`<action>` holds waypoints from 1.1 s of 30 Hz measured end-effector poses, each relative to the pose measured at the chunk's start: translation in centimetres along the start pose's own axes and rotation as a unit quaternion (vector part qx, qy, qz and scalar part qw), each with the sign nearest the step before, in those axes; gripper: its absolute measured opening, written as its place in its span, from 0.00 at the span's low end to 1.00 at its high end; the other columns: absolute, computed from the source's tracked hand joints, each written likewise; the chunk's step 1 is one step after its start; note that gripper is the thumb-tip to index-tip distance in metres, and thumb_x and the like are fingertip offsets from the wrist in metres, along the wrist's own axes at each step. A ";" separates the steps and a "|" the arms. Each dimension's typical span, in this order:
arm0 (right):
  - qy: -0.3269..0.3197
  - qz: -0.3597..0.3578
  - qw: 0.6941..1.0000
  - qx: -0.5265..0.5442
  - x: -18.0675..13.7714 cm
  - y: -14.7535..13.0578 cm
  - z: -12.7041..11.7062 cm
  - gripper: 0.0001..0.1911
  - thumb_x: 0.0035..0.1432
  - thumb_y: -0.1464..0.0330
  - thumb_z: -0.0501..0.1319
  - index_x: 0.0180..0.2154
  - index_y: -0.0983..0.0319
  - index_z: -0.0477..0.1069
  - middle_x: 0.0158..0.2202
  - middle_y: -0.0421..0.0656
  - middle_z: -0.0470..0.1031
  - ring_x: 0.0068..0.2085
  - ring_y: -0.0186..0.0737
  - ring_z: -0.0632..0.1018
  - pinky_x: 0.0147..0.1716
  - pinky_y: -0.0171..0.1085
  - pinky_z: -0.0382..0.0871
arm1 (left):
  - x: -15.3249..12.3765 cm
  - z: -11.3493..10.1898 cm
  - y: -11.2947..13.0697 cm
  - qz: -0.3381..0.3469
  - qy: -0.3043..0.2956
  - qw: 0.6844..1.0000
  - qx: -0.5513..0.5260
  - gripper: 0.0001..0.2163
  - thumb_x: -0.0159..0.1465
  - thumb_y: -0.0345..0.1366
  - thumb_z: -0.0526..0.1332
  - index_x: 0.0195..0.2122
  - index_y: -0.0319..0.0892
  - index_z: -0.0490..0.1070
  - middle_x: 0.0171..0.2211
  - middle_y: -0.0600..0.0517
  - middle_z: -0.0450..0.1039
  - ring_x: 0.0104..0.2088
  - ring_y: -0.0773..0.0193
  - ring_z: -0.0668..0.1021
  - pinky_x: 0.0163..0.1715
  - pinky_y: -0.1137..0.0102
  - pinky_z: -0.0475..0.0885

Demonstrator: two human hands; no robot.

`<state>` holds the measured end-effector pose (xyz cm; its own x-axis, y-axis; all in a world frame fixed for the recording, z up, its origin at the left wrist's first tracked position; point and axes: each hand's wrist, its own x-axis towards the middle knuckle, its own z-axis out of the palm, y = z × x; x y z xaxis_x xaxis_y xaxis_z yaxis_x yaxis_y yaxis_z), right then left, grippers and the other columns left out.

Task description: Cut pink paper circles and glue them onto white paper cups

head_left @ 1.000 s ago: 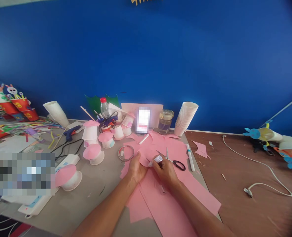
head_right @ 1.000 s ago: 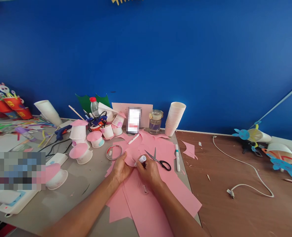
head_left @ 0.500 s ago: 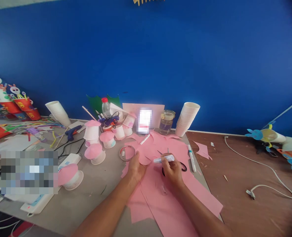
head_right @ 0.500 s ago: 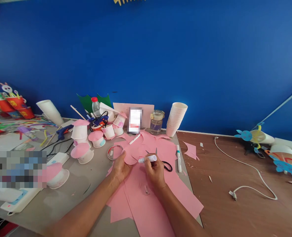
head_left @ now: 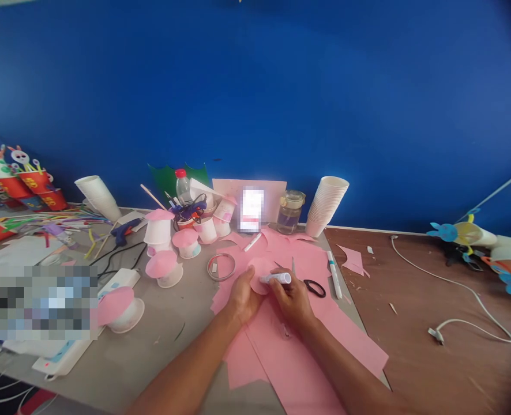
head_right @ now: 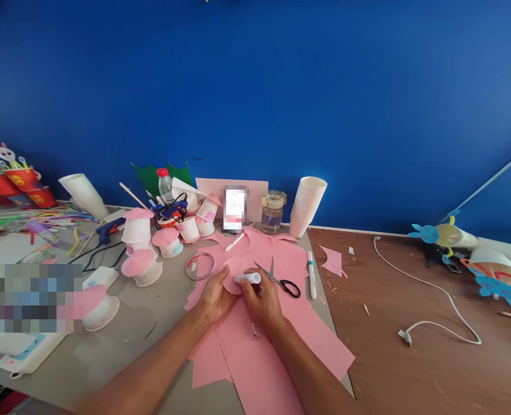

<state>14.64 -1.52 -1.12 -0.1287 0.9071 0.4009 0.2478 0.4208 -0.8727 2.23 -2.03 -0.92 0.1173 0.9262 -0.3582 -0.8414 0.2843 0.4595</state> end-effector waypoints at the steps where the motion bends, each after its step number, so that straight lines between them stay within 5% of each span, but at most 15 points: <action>1: -0.010 0.002 1.000 -0.003 0.0 -0.1 0.0 0.09 0.57 0.63 0.57 0.35 0.63 0.70 0.29 0.43 0.77 0.27 0.38 0.76 0.26 0.33 0.69 | 0.0 0.0 0.0 0.001 -0.005 1.000 0.003 0.12 0.64 0.38 0.55 0.35 0.34 0.71 0.32 0.41 0.75 0.42 0.53 0.76 0.49 0.59 0.69; 6: -0.065 0.038 0.997 -0.026 0.0 -0.4 0.0 0.08 0.58 0.64 0.56 0.34 0.62 0.70 0.28 0.43 0.77 0.29 0.40 0.77 0.26 0.33 0.67 | -0.1 0.1 -0.2 -0.011 0.001 1.000 0.011 0.13 0.64 0.39 0.54 0.37 0.33 0.71 0.36 0.39 0.76 0.44 0.51 0.76 0.51 0.58 0.68; 22: -0.095 0.039 0.991 -0.092 0.2 -0.3 -0.4 0.06 0.54 0.68 0.55 0.29 0.62 0.68 0.24 0.41 0.76 0.24 0.37 0.74 0.23 0.33 0.61 | -0.1 0.1 0.4 0.025 0.019 0.999 0.035 0.14 0.64 0.40 0.54 0.38 0.34 0.72 0.38 0.39 0.77 0.47 0.48 0.75 0.50 0.55 0.68; 30: 0.085 -0.028 0.996 0.014 -0.1 0.3 -0.4 0.10 0.59 0.63 0.53 0.31 0.62 0.66 0.23 0.40 0.71 0.21 0.33 0.68 0.22 0.33 0.62 | 0.0 0.1 0.4 0.059 0.096 0.993 0.019 0.06 0.62 0.36 0.59 0.34 0.38 0.71 0.33 0.45 0.76 0.41 0.56 0.77 0.48 0.59 0.71; 33: 0.093 -0.019 0.995 0.036 -0.1 0.5 -0.3 0.11 0.60 0.61 0.53 0.32 0.62 0.66 0.24 0.41 0.70 0.23 0.33 0.68 0.22 0.33 0.62 | 0.2 0.0 0.3 0.065 0.090 0.994 0.012 0.05 0.62 0.33 0.58 0.32 0.38 0.70 0.32 0.46 0.76 0.39 0.57 0.77 0.47 0.60 0.71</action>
<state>15.05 -1.38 -1.55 0.0455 0.8802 0.4724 0.1756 0.4585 -0.8712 2.06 -1.78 -0.83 -0.0896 0.8971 -0.4326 -0.8304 0.1725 0.5299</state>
